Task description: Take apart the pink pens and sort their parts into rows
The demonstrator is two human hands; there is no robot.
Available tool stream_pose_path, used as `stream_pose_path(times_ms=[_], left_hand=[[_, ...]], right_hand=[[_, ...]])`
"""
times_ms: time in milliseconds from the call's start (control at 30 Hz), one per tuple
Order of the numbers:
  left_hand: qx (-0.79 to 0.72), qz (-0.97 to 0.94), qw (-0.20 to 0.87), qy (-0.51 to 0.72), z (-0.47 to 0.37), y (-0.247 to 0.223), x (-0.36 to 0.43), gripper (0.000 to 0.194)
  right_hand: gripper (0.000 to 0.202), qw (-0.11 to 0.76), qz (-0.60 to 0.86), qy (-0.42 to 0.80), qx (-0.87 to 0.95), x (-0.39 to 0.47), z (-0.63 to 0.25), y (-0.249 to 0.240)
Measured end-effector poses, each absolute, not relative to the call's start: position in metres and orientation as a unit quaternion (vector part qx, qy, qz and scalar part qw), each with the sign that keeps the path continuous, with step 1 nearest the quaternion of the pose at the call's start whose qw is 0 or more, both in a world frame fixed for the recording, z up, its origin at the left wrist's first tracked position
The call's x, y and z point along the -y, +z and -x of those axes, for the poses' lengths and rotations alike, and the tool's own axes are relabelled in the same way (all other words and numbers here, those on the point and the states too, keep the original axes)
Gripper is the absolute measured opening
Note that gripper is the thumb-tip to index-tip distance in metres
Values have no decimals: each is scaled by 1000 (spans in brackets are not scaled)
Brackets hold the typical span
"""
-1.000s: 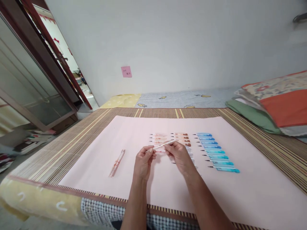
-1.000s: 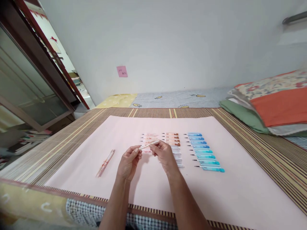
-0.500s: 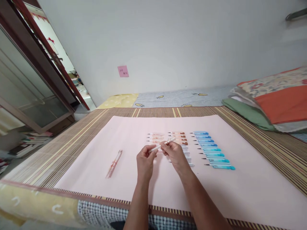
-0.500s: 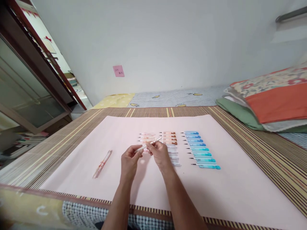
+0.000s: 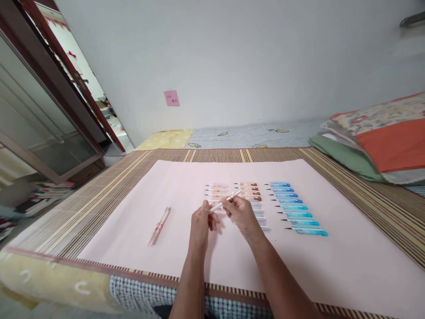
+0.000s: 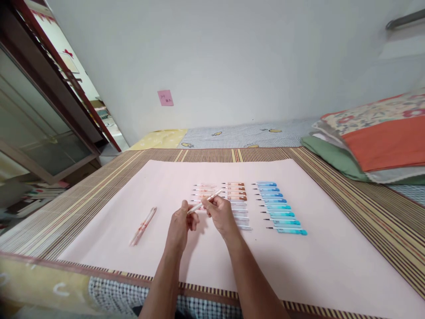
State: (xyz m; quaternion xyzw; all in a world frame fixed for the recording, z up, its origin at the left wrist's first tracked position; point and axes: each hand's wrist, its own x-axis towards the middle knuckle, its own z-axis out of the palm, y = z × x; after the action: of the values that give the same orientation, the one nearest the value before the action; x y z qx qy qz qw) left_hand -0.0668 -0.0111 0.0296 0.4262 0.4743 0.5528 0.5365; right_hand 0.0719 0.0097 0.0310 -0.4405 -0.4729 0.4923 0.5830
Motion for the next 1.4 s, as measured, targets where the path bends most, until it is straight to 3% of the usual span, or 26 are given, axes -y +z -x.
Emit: stream_pose_path(times_ms=[200,400,667,833,1067,1233,1400], left_hand=[[-427,-444,540,573,67,31,11,39],[-475,-400,585,521,71,32,12,62],[-430,-395,585,563,74,31,11,45],[-453,-360,611,540,74,32,10,59],[-429,-385,585,571,74,33,10,46],[-446,-357,613,546,74,31,10,57],[-413,-369,600,578,72,34,11,54]], right_hand=[[52,590,459,479,460,-15,-72,20],[52,588,444,497,458,-18,-71,17],[55,588,465,489,447,-18,-71,16],[55,587,466,493,442,-18,-71,16],[55,592,467,491,436,-21,-70,13],[56,592,470,491,432,-19,-71,16],[56,596,470,487,432,-20,-70,15]])
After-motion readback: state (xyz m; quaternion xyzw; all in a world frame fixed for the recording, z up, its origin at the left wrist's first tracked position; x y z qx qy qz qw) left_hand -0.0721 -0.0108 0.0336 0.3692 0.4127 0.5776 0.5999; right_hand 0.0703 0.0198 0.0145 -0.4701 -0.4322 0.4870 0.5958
